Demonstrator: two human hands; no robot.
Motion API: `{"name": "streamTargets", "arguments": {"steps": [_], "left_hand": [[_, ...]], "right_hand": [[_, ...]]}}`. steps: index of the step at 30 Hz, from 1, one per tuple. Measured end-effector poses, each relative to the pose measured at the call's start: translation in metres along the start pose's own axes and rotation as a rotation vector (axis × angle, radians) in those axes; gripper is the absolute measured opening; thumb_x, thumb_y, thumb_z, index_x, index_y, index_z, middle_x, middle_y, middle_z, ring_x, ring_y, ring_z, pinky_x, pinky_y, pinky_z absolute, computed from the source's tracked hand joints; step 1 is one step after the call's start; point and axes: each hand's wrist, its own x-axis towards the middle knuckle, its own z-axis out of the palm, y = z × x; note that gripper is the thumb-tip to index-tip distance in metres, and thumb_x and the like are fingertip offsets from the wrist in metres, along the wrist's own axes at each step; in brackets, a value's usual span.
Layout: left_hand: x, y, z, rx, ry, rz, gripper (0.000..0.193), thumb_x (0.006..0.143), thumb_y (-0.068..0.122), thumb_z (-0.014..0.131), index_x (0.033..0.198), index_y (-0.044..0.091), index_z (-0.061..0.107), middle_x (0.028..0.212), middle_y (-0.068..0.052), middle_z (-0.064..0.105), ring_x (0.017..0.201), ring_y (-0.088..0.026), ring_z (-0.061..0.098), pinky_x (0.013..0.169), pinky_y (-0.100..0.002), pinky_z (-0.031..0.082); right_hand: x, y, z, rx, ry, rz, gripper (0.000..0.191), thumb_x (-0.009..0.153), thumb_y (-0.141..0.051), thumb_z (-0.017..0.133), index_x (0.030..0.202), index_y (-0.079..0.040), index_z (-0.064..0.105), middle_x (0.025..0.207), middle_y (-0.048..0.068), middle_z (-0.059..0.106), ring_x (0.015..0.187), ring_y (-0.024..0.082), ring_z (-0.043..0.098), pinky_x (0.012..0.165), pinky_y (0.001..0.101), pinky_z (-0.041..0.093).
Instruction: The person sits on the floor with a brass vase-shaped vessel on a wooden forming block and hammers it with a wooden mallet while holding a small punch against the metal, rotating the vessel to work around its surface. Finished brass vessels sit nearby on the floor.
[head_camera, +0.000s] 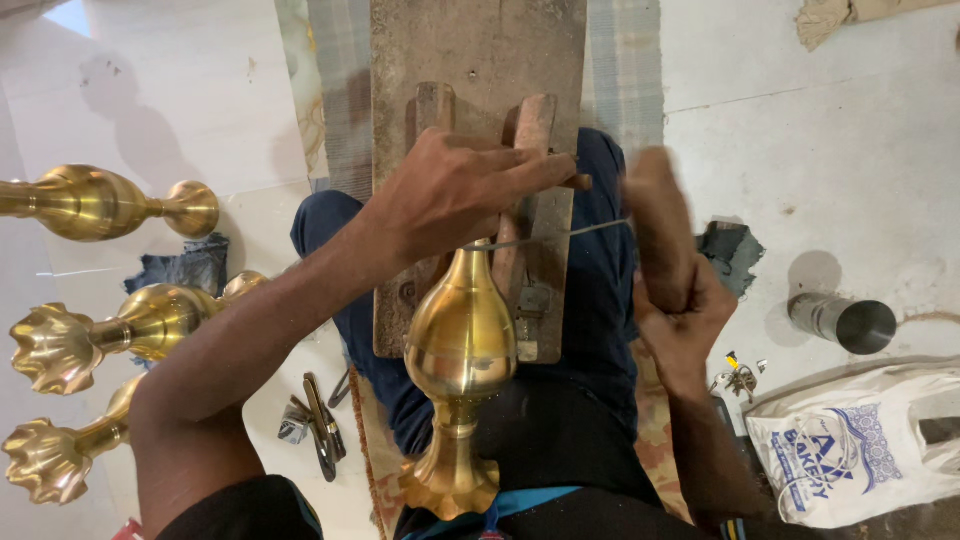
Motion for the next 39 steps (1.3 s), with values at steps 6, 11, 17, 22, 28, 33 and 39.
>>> {"name": "streamTargets", "arguments": {"steps": [6,11,17,22,28,33,39], "left_hand": [[-0.019,-0.003,-0.002,-0.052,0.083,0.008,0.051,0.097,0.003,0.065,0.145,0.019,0.052,0.121,-0.001,0.077,0.090,-0.021,0.077,0.058,-0.032,0.057],[-0.024,0.005,-0.009,-0.002,0.133,-0.027,0.054,0.092,0.005,0.067,0.144,0.014,0.052,0.125,-0.007,0.074,0.096,-0.024,0.077,0.065,-0.033,0.062],[-0.035,0.004,-0.005,0.004,0.214,0.043,0.047,0.097,0.008,0.068,0.142,0.014,0.052,0.127,-0.007,0.073,0.099,-0.024,0.077,0.073,-0.034,0.063],[-0.045,0.001,-0.007,0.040,0.349,0.163,0.044,0.097,0.011,0.067,0.139,0.013,0.053,0.121,-0.007,0.074,0.106,-0.025,0.078,0.085,-0.035,0.066],[-0.034,-0.004,-0.019,-0.281,0.417,-0.095,0.056,0.084,-0.004,0.066,0.137,0.011,0.057,0.112,-0.011,0.078,0.092,-0.023,0.078,0.074,-0.031,0.065],[-0.027,-0.012,-0.032,-0.352,0.220,-0.079,0.056,0.087,0.001,0.070,0.139,0.020,0.061,0.097,-0.006,0.080,0.072,-0.018,0.075,0.056,-0.030,0.059],[-0.020,-0.013,-0.040,-0.292,0.064,-0.112,0.044,0.095,0.002,0.065,0.135,0.022,0.064,0.083,-0.003,0.078,0.052,-0.015,0.067,0.044,-0.032,0.051]], "right_hand": [[-0.001,-0.018,0.009,-0.049,-0.038,0.012,0.019,0.086,-0.007,0.075,0.093,0.002,0.060,0.079,0.012,0.057,0.071,0.012,0.050,0.067,0.0298,0.044],[-0.002,-0.038,0.005,-0.251,-0.098,0.050,0.018,0.081,-0.002,0.073,0.093,0.003,0.061,0.074,0.013,0.052,0.070,0.016,0.043,0.064,0.0310,0.043],[-0.013,-0.049,0.008,-0.322,-0.009,0.056,0.023,0.083,-0.006,0.077,0.087,0.003,0.057,0.072,0.014,0.052,0.065,0.017,0.044,0.061,0.0305,0.043],[-0.024,-0.044,0.011,-0.256,-0.014,-0.037,0.025,0.073,-0.004,0.070,0.093,0.001,0.057,0.071,0.008,0.052,0.070,0.011,0.047,0.063,0.0285,0.045],[-0.027,-0.043,0.028,0.007,-0.014,0.020,0.019,0.084,-0.001,0.082,0.097,-0.002,0.068,0.085,0.001,0.067,0.080,0.007,0.060,0.072,0.0260,0.049],[-0.016,-0.045,0.026,-0.069,-0.138,0.196,0.026,0.076,-0.005,0.088,0.092,-0.001,0.069,0.080,0.003,0.070,0.074,0.008,0.062,0.066,0.0270,0.050],[-0.001,-0.053,0.013,-0.034,-0.051,0.172,0.020,0.081,-0.005,0.085,0.092,-0.001,0.069,0.076,0.001,0.066,0.067,0.009,0.058,0.061,0.0273,0.047]]}}
